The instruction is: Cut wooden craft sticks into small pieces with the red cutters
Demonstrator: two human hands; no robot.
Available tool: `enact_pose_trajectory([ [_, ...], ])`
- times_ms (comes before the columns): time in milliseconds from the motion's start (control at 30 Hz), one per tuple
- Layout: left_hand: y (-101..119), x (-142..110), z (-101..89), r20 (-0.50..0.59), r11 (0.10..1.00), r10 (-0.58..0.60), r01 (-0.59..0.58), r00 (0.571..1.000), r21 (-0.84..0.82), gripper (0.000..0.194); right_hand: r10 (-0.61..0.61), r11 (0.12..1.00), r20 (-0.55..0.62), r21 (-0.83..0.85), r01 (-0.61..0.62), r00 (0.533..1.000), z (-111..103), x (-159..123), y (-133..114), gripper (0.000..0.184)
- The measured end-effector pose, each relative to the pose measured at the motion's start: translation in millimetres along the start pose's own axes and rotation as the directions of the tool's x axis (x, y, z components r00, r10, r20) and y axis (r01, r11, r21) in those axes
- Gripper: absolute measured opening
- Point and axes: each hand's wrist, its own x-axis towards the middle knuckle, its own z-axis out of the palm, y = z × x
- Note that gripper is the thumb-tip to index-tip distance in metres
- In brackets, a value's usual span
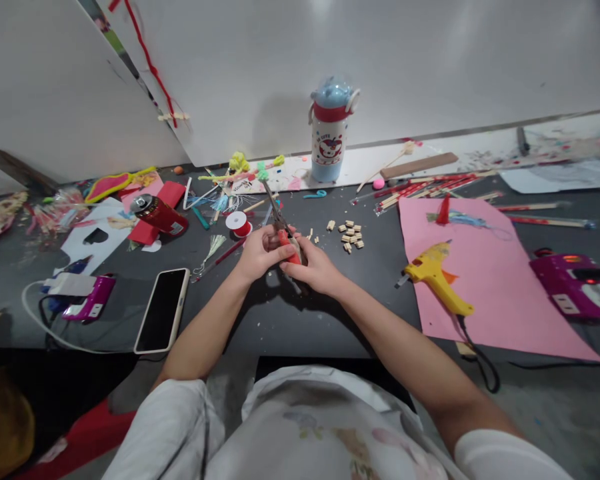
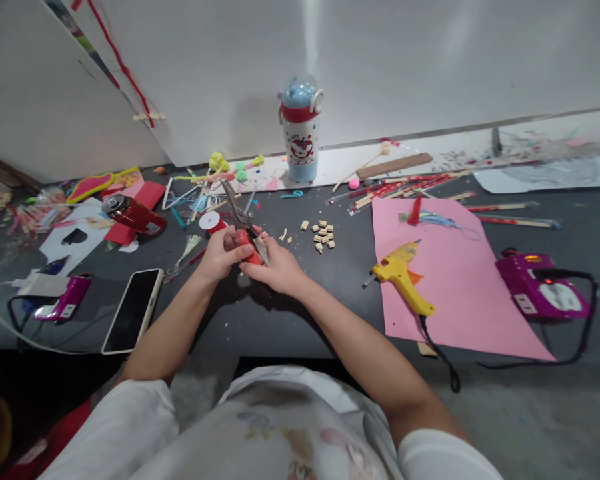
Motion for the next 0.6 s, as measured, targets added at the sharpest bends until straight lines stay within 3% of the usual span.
enact_pose_trajectory([
  [267,-2,1,2.0,-0.004,0.999,-0.034,0.034,0.999,-0.017,0.056,0.06,0.998,-0.006,0.009,-0.06,0.998,-2,1,-4,0.056],
  [467,4,4,-9.2,0.147,0.997,-0.062,0.053,0.987,0.063,0.071,0.134,0.987,-0.016,0.097,-0.132,0.991,-1,2,-7,0.052],
  [600,1,12,-25.2,0.021,0.999,-0.037,0.037,0.999,0.04,0.071,0.145,0.976,-0.035,0.17,-0.137,0.989,-7,1,-12,0.046],
])
